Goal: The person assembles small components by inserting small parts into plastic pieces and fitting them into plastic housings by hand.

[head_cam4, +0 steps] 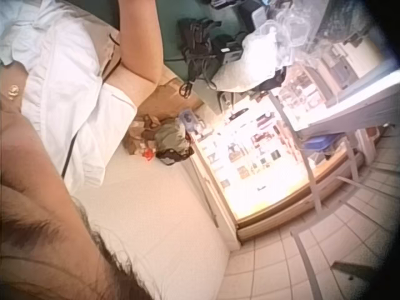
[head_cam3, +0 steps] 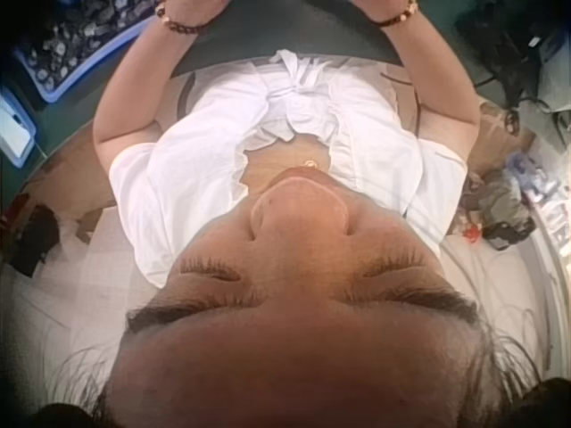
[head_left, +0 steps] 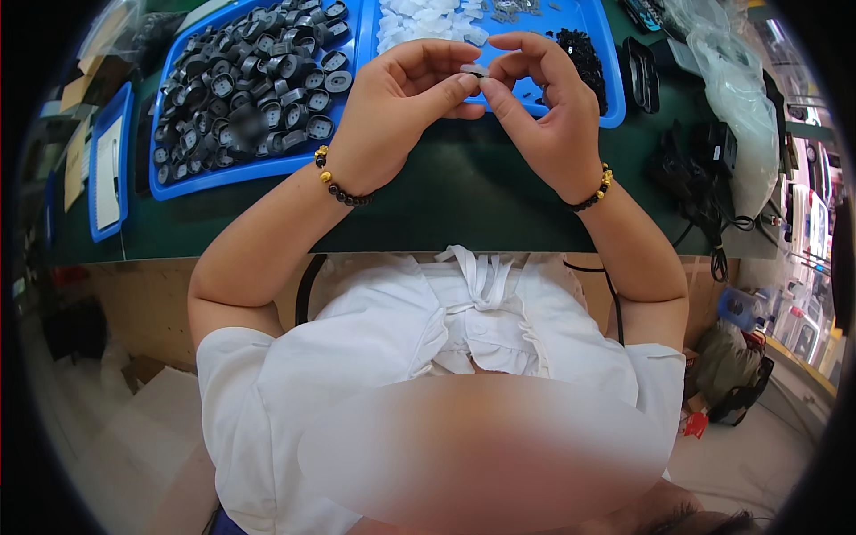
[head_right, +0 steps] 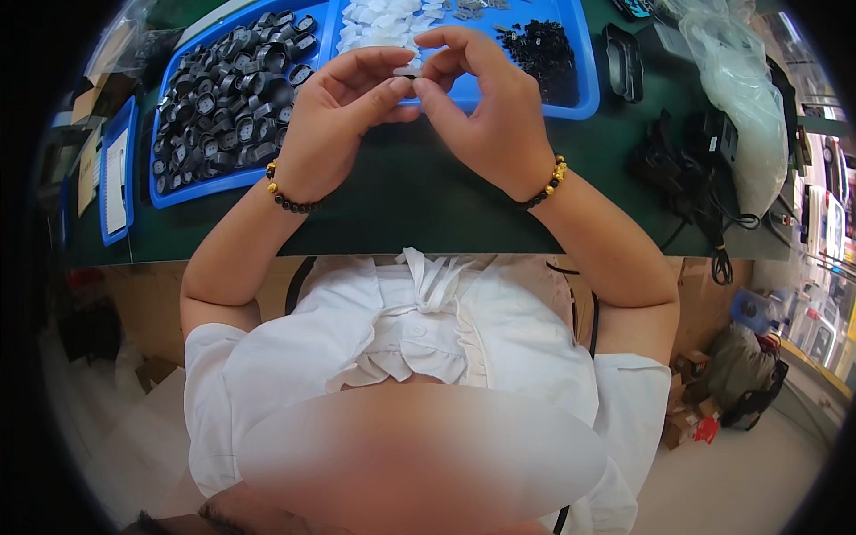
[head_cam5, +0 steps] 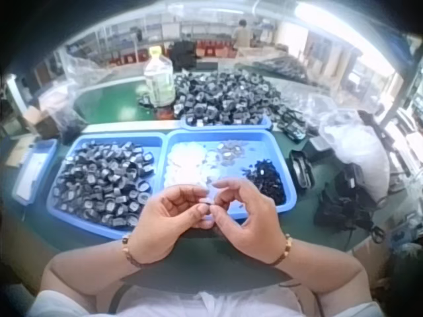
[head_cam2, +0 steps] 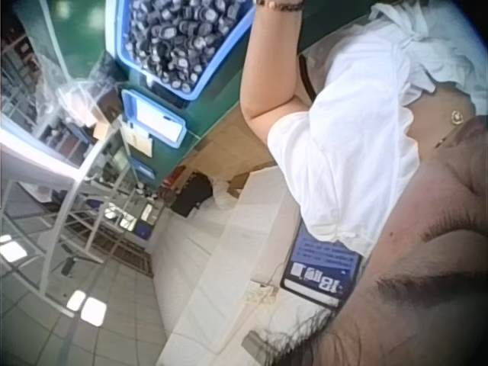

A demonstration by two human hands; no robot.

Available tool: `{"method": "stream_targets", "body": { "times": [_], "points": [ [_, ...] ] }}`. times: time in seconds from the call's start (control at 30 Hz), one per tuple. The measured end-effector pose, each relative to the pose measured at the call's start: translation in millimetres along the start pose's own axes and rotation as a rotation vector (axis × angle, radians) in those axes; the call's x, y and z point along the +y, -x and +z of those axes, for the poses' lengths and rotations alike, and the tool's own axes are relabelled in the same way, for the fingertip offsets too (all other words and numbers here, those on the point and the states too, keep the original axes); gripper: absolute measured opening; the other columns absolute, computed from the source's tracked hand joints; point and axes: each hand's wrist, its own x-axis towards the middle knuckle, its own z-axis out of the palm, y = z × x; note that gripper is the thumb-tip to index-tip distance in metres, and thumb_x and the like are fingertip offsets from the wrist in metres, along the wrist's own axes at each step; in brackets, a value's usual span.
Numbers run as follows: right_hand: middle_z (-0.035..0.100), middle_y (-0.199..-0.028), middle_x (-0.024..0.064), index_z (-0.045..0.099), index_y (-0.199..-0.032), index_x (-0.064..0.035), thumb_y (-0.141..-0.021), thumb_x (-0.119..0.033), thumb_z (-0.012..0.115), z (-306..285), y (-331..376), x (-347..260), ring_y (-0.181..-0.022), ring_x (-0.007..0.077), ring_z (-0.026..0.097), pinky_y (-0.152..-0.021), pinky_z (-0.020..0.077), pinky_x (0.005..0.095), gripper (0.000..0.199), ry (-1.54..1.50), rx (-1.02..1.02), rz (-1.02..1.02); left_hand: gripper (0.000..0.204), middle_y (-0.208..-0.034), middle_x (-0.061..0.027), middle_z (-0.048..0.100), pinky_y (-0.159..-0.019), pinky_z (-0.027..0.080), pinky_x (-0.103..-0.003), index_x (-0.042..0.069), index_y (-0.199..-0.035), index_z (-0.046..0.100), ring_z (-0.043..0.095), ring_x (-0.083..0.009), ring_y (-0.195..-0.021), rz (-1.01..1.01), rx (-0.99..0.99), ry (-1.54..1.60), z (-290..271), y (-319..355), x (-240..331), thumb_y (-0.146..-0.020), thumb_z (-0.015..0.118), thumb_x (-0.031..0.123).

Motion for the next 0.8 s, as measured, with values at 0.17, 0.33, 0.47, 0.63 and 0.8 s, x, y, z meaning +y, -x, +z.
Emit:
{"method": "stream_targets", "body": {
  "times": [0.17, 0.33, 0.47, 0.63, 0.8],
  "points": [
    [0.068, -0.085, 0.006, 0.06, -0.114, -0.0071, -0.082, -0.004, 0.068, -6, -1, 0, -0.079, 0.0155, 0.068, -0.073, 0.053, 0.0261, 0.034, 0.008, -0.08, -0.019, 0.024, -0.106, -0.0069, 0.065, -0.08, 0.056, -0.028, 0.0, -0.113, 0.061, 0.064, -0.013, -0.096, -0.075, -0.001, 0.001, -6, -2, 3, -0.091, 0.065, 0.006],
    [0.069, -0.088, 0.0072, 0.064, -0.114, -0.0091, -0.086, -0.013, 0.07, -21, -12, 21, -0.079, 0.018, 0.068, -0.071, 0.053, 0.0267, 0.029, 0.116, -0.109, -0.115, 0.025, -0.105, -0.0064, 0.065, -0.076, 0.056, -0.027, 0.001, -0.113, 0.061, 0.064, -0.0122, -0.094, -0.042, 0.034, -0.044, -6, -2, 3, -0.09, 0.065, 0.005],
    [0.069, -0.089, 0.0076, 0.068, -0.105, -0.0079, -0.089, -0.017, 0.067, -56, -37, 61, -0.077, 0.0201, 0.066, -0.072, 0.0514, 0.0289, 0.018, 0.475, -0.075, -0.02, 0.025, -0.103, -0.0064, 0.064, -0.076, 0.056, -0.028, 0.0, -0.114, 0.06, 0.063, -0.0128, -0.093, -0.048, 0.051, -0.074, -5, -5, 6, -0.09, 0.064, 0.006],
    [0.068, -0.082, 0.0156, 0.072, -0.087, -0.0063, -0.081, -0.02, 0.067, -71, -75, 84, -0.083, 0.0325, 0.064, -0.076, 0.0499, 0.0424, 0.016, 0.817, -0.235, 0.133, 0.025, -0.101, -0.0058, 0.063, -0.075, 0.057, -0.028, 0.001, -0.114, 0.06, 0.062, -0.013, -0.092, -0.098, 0.046, -0.072, -7, -6, 1, -0.091, 0.062, 0.009],
    [0.068, -0.081, 0.0146, 0.071, -0.087, -0.004, -0.08, -0.02, 0.068, -68, -93, 111, -0.083, 0.0324, 0.064, -0.076, 0.0502, 0.0414, 0.018, 0.501, -0.257, -0.139, 0.025, -0.099, -0.0043, 0.061, -0.073, 0.057, -0.027, 0.001, -0.114, 0.06, 0.061, -0.0118, -0.09, -0.099, 0.014, -0.098, -9, -7, 0, -0.091, 0.062, 0.01]
  ]
}}
